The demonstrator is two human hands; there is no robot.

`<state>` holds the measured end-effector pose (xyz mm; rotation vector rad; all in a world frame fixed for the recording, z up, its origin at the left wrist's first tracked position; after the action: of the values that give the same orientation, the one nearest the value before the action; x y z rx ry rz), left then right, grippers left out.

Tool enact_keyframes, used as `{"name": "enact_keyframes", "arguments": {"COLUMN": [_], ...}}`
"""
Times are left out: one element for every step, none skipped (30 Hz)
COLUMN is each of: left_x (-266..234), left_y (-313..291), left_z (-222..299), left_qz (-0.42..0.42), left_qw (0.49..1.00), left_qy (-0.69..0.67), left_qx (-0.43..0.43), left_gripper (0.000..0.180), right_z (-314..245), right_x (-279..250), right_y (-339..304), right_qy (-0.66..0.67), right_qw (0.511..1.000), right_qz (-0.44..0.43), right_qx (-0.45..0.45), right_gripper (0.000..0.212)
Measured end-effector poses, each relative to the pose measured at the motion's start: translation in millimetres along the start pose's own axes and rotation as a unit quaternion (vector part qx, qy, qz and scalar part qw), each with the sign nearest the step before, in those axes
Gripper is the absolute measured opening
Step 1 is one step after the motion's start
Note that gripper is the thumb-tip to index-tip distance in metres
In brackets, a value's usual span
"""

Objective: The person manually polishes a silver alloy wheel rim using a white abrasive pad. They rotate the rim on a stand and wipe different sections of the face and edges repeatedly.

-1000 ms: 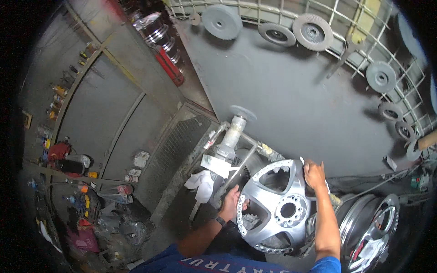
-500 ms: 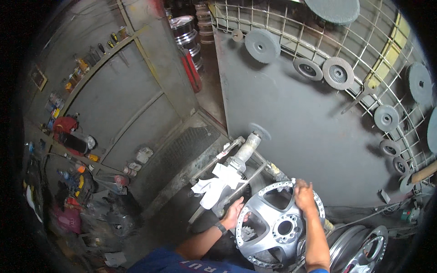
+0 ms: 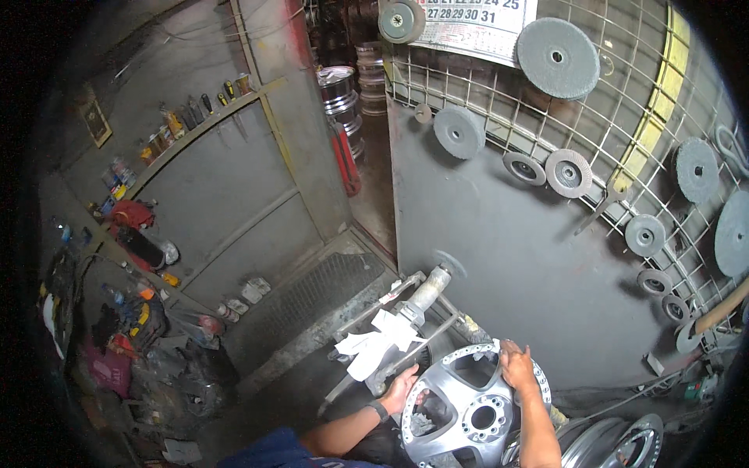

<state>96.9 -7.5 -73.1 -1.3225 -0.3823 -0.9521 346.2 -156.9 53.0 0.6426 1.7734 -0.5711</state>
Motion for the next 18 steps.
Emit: {"name": "enact_keyframes", "arguments": {"left_x": [-1.2,0.2,2.0,0.2,-7.5,-1.0,5.2,2.9,0.9,-1.0,-5.4,-6.6,-10.0,-9.6,-23.6,-0.1,-7.5,-12.4], "left_y": [-0.7,-2.6,-6.4,-7.5,-11.7,-5.6,0.9,0.2,0.0,0.1,-1.6,-2.1,2.5,3.6,9.7,9.1,11.0,13.3], "left_z": [1.9,0.1,1.0,1.5,3.4,0.4,-2.1,-2.1,-1.9,-2.1,-0.3,-4.5,1.0,3.0,8.2,12.9,8.6,2.4], "left_qz": [0.000,0.000,0.013,0.009,0.012,-0.003,-0.013,-0.010,-0.008,-0.005,0.002,0.005,0.009,0.011,-0.027,-0.029,-0.010,0.008], "left_qw": [1.000,1.000,1.000,1.000,1.000,1.000,1.000,1.000,1.000,1.000,1.000,1.000,1.000,1.000,0.999,0.999,1.000,1.000], "left_qy": [0.001,-0.001,0.005,0.005,0.004,0.005,0.006,0.007,0.009,0.011,0.011,0.012,0.025,0.014,0.032,0.026,0.013,0.018], "left_qx": [0.004,0.002,0.003,0.003,0.006,0.001,-0.002,-0.001,-0.001,-0.003,-0.002,-0.007,0.006,-0.003,-0.005,0.029,0.014,0.013], "left_gripper": [0.064,0.064,0.064,0.064,0.065,0.065,0.065,0.065,0.066,0.066,0.067,0.067,0.068,0.067,0.068,0.069,0.070,0.070], "right_z": [3.4,17.9,31.4,42.9,15.6,9.2,4.9,-10.9,-18.7,-8.7,-2.3,9.4,29.2,28.3,21.0,32.6,17.0,1.1], "right_x": [-2.7,0.4,2.5,4.2,-2.6,-8.4,-5.5,-4.3,-8.7,-3.2,-3.9,-7.1,1.5,-1.9,-1.9,-3.8,-7.6,-11.3], "right_y": [0.3,-1.2,-2.0,-4.0,0.3,1.0,-0.4,-1.6,-4.8,-7.6,-6.3,-10.6,-5.0,-0.1,5.9,-5.1,-14.2,-26.5], "right_qy": [0.002,-0.004,-0.009,-0.014,-0.013,-0.016,-0.020,-0.014,-0.031,-0.023,-0.012,-0.005,-0.007,-0.001,0.008,-0.015,-0.023,-0.057], "right_qw": [1.000,0.997,0.989,0.976,0.977,0.990,0.997,0.999,0.996,0.998,0.999,0.999,0.994,0.991,0.988,0.994,0.997,0.997], "right_qz": [-0.008,-0.047,-0.086,-0.123,-0.141,-0.083,-0.024,0.029,0.080,0.056,0.030,0.003,-0.041,-0.054,-0.071,-0.014,0.042,0.007], "right_qx": [-0.006,0.056,0.118,0.178,0.158,0.112,0.065,0.012,-0.027,-0.001,0.020,0.047,0.105,0.121,0.135,0.110,0.060,0.061], "right_gripper": [0.039,0.039,0.040,0.041,0.041,0.041,0.040,0.040,0.039,0.039,0.040,0.040,0.041,0.040,0.039,0.038,0.039,0.041]}}
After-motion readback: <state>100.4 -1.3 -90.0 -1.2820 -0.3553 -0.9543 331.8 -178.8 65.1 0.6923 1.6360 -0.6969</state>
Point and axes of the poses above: each hand's wrist, its own y-axis towards the middle knuckle, its own x-axis out of the palm, z = x × y, the point moved 10 cm from there along y, towards the middle knuckle, and after that the axes turned 6 degrees about -y, right-handed, at the moved point
